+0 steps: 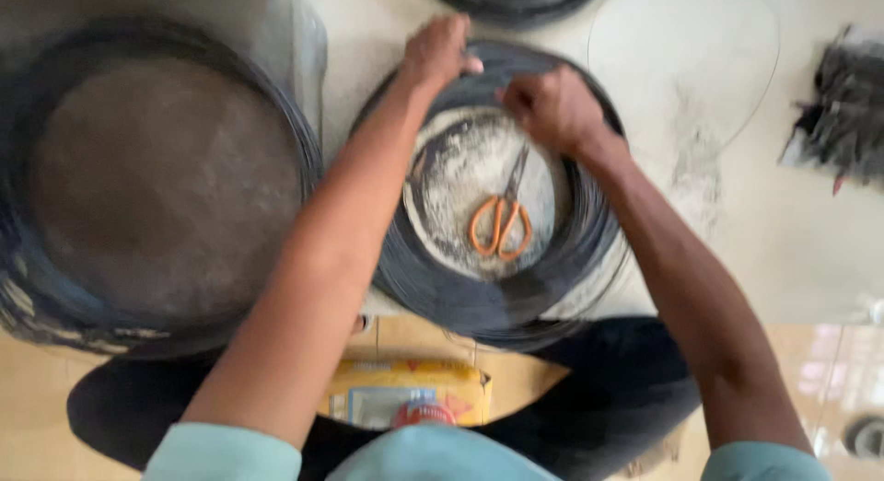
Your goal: The person sits on the floor and uses orange-handled scissors to cut lengths of black wire from a coil. They repeatedly pull wire from the coil, cut it, and place the cut piece onto a separate pile.
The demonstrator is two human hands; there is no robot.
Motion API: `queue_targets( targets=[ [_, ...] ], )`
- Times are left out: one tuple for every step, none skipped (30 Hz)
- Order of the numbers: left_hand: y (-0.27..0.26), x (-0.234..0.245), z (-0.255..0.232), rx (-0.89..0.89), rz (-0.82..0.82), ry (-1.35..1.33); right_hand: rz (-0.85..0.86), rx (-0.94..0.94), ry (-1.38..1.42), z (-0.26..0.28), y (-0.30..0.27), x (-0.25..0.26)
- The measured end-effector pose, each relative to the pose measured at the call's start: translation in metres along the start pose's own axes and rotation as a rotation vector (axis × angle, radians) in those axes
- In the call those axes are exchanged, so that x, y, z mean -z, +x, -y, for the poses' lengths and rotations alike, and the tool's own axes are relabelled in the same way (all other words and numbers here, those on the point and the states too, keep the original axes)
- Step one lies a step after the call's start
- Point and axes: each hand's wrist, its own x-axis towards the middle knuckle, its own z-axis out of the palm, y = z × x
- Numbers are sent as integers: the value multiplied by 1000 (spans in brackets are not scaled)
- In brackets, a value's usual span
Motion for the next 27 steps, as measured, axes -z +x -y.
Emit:
queue_targets(
  targets=[
    [-7,8,-6,-6,-5,1,-6,1,-6,15,-1,16],
    [-15,16,-13,-45,-21,-25,30,-4,86,30,-3,32],
    [-26,24,-19,-80,-34,-52,69,-8,182,48,-6,48],
    [-24,28,-16,-82,-37,-50,66,-6,179,48,-7,49],
    [-23,29,-13,-101,-26,-113,52,-16,142,47,-10,49],
    [-22,31,-10,-120,-15,-176,39,-25,105,47,-13,49],
    [-31,44,-23,-129,-24,-167,25,-20,100,43,-16,47],
    [-39,58,-35,-152,-92,-212,73,-65,82,40,-19,46],
    [-53,69,-44,-166,-155,-257,127,-109,72,39,-23,40],
    [-59,81,-49,-167,-160,-247,119,-102,75,40,-24,42],
    [-67,90,-54,-290,-110,-412,43,-61,-15,41,-27,42],
    [-75,99,-59,-412,-58,-576,-34,-20,-105,43,-31,42],
    [-87,110,-64,-414,-63,-574,-36,-16,-107,40,-33,39],
    [-99,122,-68,-188,211,-614,-61,-3,-132,38,-34,37],
    [-111,135,-72,39,484,-643,-86,10,-154,36,-35,35],
    [-117,142,-72,39,481,-641,-87,13,-153,41,-37,39],
    [-122,150,-72,33,490,-683,-172,28,-256,44,-38,44],
    [-127,158,-71,27,500,-725,-257,43,-358,48,-40,48],
    [-131,164,-76,23,489,-724,-262,52,-363,55,-39,54],
    [-135,171,-80,-6,488,-716,-177,8,-224,61,-37,59],
    [-140,175,-85,-32,496,-708,-87,-42,-82,68,-40,63],
    [-148,179,-90,-33,494,-709,-88,-40,-83,65,-41,64],
    [-156,184,-96,-53,512,-551,-26,-99,-75,61,-43,65],
    [-163,188,-102,-71,528,-393,36,-158,-66,58,-44,66],
    [-165,175,-94,-74,521,-391,32,-154,-70,57,-46,67],
    [-166,161,-87,-132,398,-361,22,-179,-105,55,-47,68],
    [-170,146,-79,-190,278,-334,15,-207,-138,54,-51,67]
  ],
)
